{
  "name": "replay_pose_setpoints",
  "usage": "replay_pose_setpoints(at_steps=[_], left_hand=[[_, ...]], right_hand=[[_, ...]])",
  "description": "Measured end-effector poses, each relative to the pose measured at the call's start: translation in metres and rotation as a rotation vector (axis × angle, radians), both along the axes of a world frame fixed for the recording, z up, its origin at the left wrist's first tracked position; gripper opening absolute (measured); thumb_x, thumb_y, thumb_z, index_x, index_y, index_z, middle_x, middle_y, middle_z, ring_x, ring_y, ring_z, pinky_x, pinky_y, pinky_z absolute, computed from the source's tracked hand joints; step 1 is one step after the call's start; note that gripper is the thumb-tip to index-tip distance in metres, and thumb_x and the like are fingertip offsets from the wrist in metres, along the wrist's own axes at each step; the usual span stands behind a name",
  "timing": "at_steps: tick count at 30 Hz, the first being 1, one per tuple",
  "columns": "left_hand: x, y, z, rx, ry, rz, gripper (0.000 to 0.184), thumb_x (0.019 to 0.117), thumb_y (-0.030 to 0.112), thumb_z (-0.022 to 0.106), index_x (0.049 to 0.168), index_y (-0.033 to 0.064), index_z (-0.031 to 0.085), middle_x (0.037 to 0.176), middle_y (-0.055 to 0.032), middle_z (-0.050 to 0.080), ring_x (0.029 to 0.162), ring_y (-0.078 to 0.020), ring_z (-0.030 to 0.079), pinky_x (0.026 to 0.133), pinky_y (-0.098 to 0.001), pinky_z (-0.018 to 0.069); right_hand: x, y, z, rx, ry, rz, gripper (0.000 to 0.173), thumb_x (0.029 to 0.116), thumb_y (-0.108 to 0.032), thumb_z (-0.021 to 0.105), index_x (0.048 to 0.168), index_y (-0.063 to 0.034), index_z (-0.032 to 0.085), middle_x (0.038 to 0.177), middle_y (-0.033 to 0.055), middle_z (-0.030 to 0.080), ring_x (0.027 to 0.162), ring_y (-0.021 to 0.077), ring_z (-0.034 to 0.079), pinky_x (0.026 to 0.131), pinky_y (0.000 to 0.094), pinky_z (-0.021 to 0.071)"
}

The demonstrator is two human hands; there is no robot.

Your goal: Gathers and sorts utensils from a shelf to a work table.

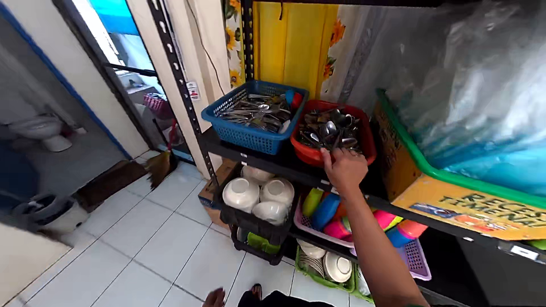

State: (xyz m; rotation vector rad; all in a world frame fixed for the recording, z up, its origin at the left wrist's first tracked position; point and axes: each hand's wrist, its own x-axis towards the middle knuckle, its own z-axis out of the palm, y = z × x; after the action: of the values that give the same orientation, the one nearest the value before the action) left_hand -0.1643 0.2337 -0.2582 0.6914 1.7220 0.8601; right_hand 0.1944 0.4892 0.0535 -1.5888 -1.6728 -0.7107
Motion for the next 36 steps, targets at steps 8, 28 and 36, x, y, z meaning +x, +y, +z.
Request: replay_pose_setpoints(at_steps=[8,28,36], left_hand=[[0.027,0.220,0.167,0.259,-0.233,-0.548,0.036,0.1066,0.013,0.048,0.136,-0.0060,0.055,0.132,-0.0218,0.063,0.117,-0.0279,0.064,0.100,-0.0440,0.0512],[0.093,0.194,0.259,0.785,-0.516,-1.739,0.028,0.1001,0.007,0.060,0.122,-0.0103,0.066,0.116,-0.0224,0.070,0.106,-0.0261,0.069,0.096,-0.0385,0.0543],[0.063,0.365,0.466,1.443,0.308,-1.300,0.022,0.1018,0.018,0.061,0.103,0.0009,0.075,0.097,-0.0089,0.074,0.091,-0.0131,0.070,0.086,-0.0319,0.0565]], right_hand=[[-0.010,-0.010,0.033,0.182,-0.079,-0.207,0.065,0.1083,-0.039,0.040,0.062,0.0002,0.064,0.062,0.0199,0.066,0.062,0.0387,0.069,0.056,0.0545,0.0477],[-0.039,-0.093,0.007,0.159,-0.067,-0.310,0.061,0.1087,-0.030,0.031,0.064,-0.0003,0.060,0.062,0.0178,0.063,0.065,0.0352,0.065,0.066,0.0489,0.0445],[-0.040,-0.072,0.009,0.222,-0.073,-0.407,0.061,0.1061,-0.031,0.031,0.056,-0.0013,0.051,0.055,0.0176,0.057,0.056,0.0334,0.061,0.058,0.0490,0.0417]])
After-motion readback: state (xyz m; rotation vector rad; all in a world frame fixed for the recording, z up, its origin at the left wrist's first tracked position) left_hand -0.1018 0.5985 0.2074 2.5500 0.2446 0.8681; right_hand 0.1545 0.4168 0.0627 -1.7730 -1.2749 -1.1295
